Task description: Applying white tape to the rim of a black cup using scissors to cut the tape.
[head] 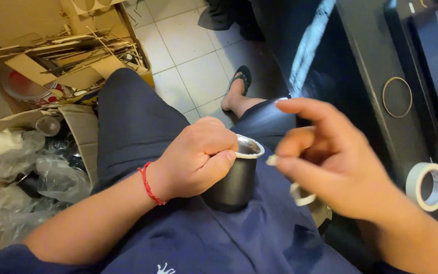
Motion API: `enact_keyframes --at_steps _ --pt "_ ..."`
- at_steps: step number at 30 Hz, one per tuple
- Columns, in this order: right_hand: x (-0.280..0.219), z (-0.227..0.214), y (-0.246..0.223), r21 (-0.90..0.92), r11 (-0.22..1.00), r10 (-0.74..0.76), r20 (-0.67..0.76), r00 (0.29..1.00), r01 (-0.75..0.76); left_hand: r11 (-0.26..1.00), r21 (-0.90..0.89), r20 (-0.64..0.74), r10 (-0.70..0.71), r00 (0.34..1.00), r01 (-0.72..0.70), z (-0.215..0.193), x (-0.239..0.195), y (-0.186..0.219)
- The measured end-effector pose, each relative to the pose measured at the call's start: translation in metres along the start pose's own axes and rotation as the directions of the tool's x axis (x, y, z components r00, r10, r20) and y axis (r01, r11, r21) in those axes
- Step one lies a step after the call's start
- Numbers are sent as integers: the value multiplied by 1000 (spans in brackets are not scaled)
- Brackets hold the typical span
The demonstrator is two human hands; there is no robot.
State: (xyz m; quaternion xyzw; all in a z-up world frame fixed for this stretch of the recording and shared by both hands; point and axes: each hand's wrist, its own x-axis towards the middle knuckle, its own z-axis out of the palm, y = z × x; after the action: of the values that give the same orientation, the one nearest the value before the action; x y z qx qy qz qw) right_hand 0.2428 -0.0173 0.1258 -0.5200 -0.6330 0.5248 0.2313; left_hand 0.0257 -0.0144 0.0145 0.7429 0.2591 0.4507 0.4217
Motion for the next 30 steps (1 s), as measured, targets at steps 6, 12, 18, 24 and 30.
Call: enact_keyframes --at_steps 6,12,18,24,30 --pt "-4 20 -26 -274 961 56 101 993 -27 992 100 37 70 997 -73 7 0 15" --pt "-10 18 -30 -321 940 148 71 986 -118 992 94 26 81 996 -83 13 2 19" --pt "-8 20 -32 -335 935 143 62 988 -115 988 121 10 90 996 -91 13 4 22" --pt "-4 21 -34 -388 915 147 66 987 -111 980 168 5 110 994 -110 13 2 20" --pt "-1 12 -27 -369 905 253 66 965 -212 993 73 27 93 995 -95 10 1 17"
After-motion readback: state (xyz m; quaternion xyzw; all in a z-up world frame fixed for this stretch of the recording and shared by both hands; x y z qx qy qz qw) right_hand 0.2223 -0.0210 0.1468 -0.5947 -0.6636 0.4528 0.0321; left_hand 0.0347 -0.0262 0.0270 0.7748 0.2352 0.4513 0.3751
